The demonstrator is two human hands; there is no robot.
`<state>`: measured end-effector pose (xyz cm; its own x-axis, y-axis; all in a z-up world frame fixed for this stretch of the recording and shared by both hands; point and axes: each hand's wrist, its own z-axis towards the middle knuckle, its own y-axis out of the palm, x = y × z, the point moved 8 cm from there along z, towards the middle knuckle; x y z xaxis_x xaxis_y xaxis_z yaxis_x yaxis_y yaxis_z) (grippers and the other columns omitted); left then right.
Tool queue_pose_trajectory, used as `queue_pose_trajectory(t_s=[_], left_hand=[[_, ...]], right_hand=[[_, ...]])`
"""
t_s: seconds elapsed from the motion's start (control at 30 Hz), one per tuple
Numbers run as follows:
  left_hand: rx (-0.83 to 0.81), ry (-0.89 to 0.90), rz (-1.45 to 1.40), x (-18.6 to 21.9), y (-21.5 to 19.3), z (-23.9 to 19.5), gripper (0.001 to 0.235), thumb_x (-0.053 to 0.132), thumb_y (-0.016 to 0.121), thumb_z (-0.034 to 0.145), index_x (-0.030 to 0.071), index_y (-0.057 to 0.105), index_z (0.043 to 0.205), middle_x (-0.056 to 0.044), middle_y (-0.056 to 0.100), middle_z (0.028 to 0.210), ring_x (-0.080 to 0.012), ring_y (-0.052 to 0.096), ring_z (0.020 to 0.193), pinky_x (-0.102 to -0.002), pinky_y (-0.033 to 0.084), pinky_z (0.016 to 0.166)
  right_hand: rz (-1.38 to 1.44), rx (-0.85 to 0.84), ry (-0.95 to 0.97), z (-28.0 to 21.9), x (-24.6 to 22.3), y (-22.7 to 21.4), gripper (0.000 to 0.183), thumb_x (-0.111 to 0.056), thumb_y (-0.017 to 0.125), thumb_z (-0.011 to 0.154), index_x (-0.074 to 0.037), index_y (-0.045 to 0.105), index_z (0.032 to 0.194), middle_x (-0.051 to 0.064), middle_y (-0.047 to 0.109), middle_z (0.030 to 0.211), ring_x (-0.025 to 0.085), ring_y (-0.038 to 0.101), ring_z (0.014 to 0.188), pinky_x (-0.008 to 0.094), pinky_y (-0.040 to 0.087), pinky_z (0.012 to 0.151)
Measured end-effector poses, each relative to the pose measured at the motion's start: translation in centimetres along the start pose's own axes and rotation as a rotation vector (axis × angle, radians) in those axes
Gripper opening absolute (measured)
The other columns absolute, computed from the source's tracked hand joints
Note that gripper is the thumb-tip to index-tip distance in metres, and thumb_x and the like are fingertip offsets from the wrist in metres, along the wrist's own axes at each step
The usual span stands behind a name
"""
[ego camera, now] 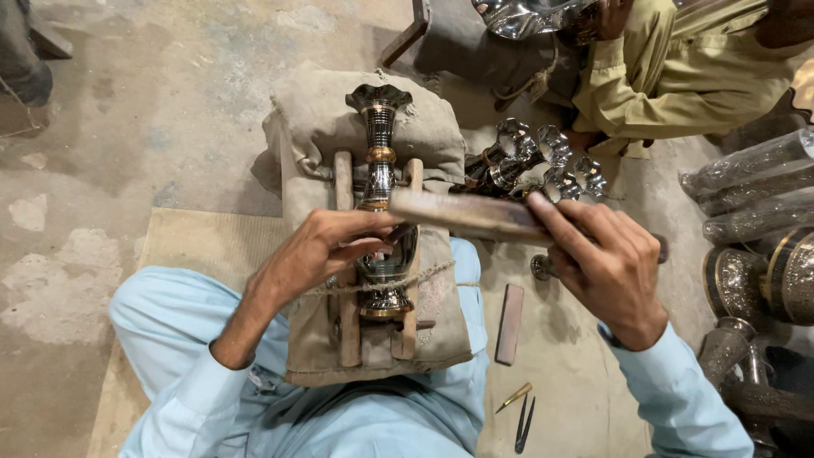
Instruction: The person sits on the floor and uses a wooden mallet and metal chisel to engrave a decorative pattern onto a metal vase held in a padded wooden cradle. The person repeatedly strikes the chisel to create a honeycomb-like design on the vase's surface.
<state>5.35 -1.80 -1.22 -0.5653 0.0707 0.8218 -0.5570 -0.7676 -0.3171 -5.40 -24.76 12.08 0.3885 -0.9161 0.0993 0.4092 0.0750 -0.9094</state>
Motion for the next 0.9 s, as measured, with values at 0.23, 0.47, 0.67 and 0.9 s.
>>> queue_pose_trajectory(t_s=[0.23,0.47,0.67,0.9], left_hand=[[0.12,-0.167,-0.034,-0.4,-0.2,-0.8,0.049,0.002,0.075,0.087,0.012,0.064,0.134,-0.012,0.075,0.123,-0.0165,0.078,0.097,-0.03,0.065,0.081],[0.259,-0.205,-0.184,-1.4,0.2,-2.6,0.046,0.005,0.072,0.093,0.011,0.063,0.137,-0.013,0.079,0.11,-0.0169,0.079,0.099,-0.03,0.067,0.087],[0.408,-0.174,-0.112,-2.0,0.7,-3.5,0.041,0.007,0.073,0.095,0.009,0.063,0.135,-0.014,0.079,0.108,-0.0219,0.08,0.099,-0.035,0.069,0.085],[0.562,-0.26,-0.234,-1.6,0.7,-5.0,0.04,0.009,0.073,0.096,0.006,0.061,0.134,-0.012,0.08,0.104,-0.0207,0.08,0.095,-0.031,0.067,0.082]], right_hand=[[-0.038,-0.046,0.018,2.1,-0.8,-0.1,0.069,-0.003,0.078,0.078,-0.016,0.062,0.144,0.011,0.071,0.114,0.027,0.07,0.089,0.041,0.058,0.08],[-0.051,-0.128,-0.055,4.6,-1.2,-0.5,0.069,-0.008,0.075,0.087,-0.02,0.054,0.152,0.009,0.071,0.111,0.023,0.069,0.079,0.038,0.059,0.07],[-0.183,-0.18,-0.211,6.7,-1.8,0.5,0.063,-0.019,0.074,0.096,-0.025,0.051,0.154,0.007,0.072,0.109,0.019,0.066,0.071,0.034,0.058,0.062],[-0.225,-0.236,-0.279,9.6,-2.8,0.5,0.063,-0.02,0.073,0.096,-0.024,0.05,0.155,0.007,0.071,0.104,0.019,0.065,0.07,0.031,0.053,0.052]])
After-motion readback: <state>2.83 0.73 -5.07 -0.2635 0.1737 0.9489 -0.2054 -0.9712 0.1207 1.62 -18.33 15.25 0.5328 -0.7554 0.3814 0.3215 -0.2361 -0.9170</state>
